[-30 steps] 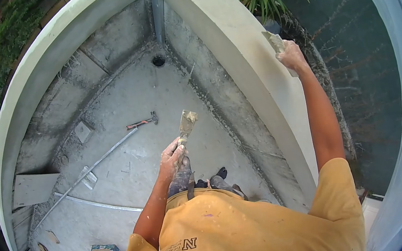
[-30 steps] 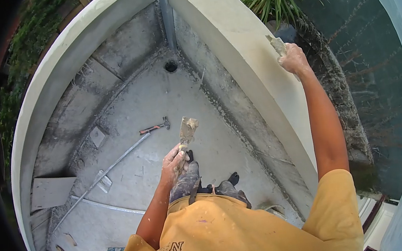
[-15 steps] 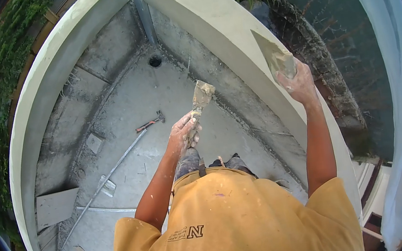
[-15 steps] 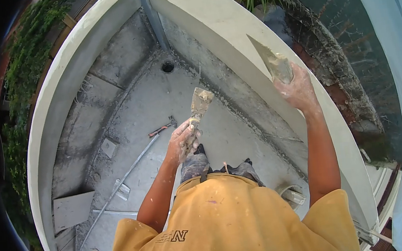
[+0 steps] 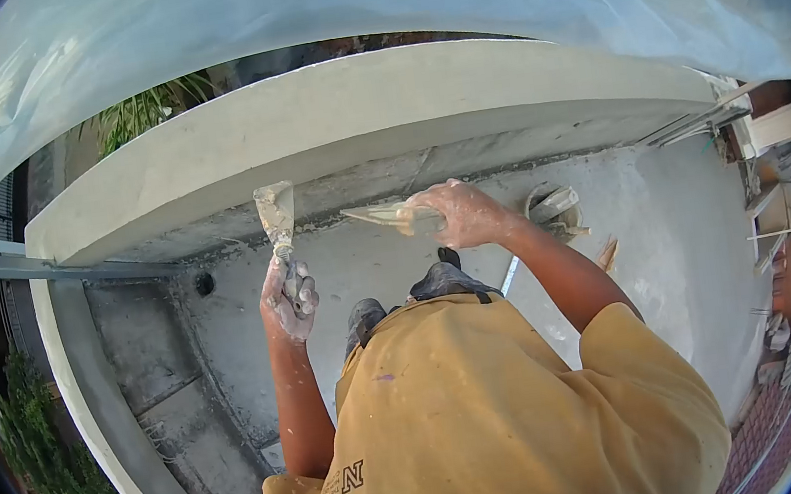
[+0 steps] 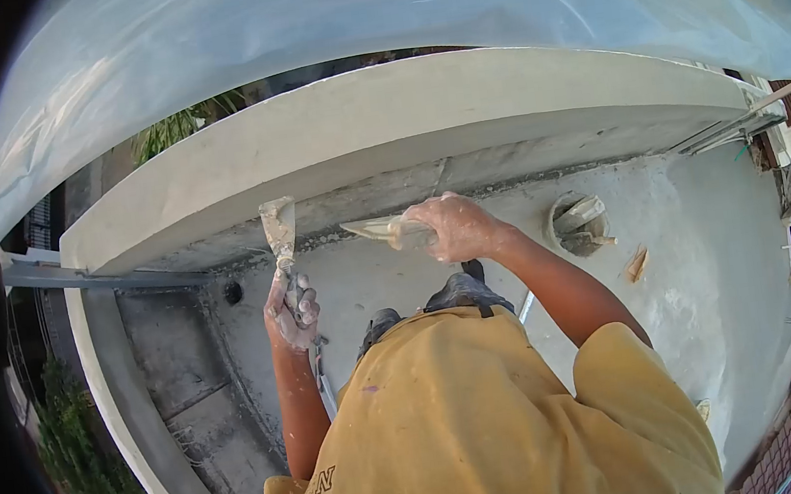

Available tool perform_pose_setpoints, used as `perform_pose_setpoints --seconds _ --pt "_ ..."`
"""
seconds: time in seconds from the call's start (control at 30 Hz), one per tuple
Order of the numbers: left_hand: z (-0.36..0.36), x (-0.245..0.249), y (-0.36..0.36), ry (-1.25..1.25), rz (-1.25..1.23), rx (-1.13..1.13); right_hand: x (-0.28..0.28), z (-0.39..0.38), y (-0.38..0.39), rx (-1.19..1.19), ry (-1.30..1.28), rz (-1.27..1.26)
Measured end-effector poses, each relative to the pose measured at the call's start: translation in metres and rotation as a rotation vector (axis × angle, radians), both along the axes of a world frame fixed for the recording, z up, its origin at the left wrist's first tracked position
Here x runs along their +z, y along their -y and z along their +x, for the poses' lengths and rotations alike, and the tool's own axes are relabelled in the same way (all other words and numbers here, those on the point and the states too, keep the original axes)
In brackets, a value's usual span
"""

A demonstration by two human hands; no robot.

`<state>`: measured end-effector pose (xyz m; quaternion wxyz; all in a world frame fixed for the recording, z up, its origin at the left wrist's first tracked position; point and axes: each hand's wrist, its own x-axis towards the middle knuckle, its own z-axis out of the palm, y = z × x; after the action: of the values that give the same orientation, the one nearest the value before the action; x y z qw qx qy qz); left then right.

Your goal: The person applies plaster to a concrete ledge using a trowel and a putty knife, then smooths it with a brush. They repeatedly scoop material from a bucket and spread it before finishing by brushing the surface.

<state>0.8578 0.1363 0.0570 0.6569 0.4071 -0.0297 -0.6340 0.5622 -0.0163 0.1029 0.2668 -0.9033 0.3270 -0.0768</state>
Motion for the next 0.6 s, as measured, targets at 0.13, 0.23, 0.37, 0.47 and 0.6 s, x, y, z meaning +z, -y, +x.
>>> perform_pose_setpoints --seconds 0.13,0.23,0.37,0.47,0.6 --pt "-0.017 0.003 0.015 0.075 0.050 -0.021 0.052 -0.096 0.051 -0.569 0.108 0.354" --pt "-0.043 0.000 0.017 0.094 0.085 0.010 0.045 -0.166 0.123 -0.799 0.003 0.110" --pt "-0.079 -0.016 0.015 0.032 0.101 0.089 0.058 -0.177 0.241 -0.574 -0.252 0.083" --pt "-0.101 -0.019 -0.007 -0.033 0.109 0.162 0.044 -0.139 0.282 -0.497 -0.414 -0.114" --pt "-0.098 -0.027 -0.052 -0.058 0.168 0.258 0.023 -0.029 0.266 -0.337 -0.437 -0.250"
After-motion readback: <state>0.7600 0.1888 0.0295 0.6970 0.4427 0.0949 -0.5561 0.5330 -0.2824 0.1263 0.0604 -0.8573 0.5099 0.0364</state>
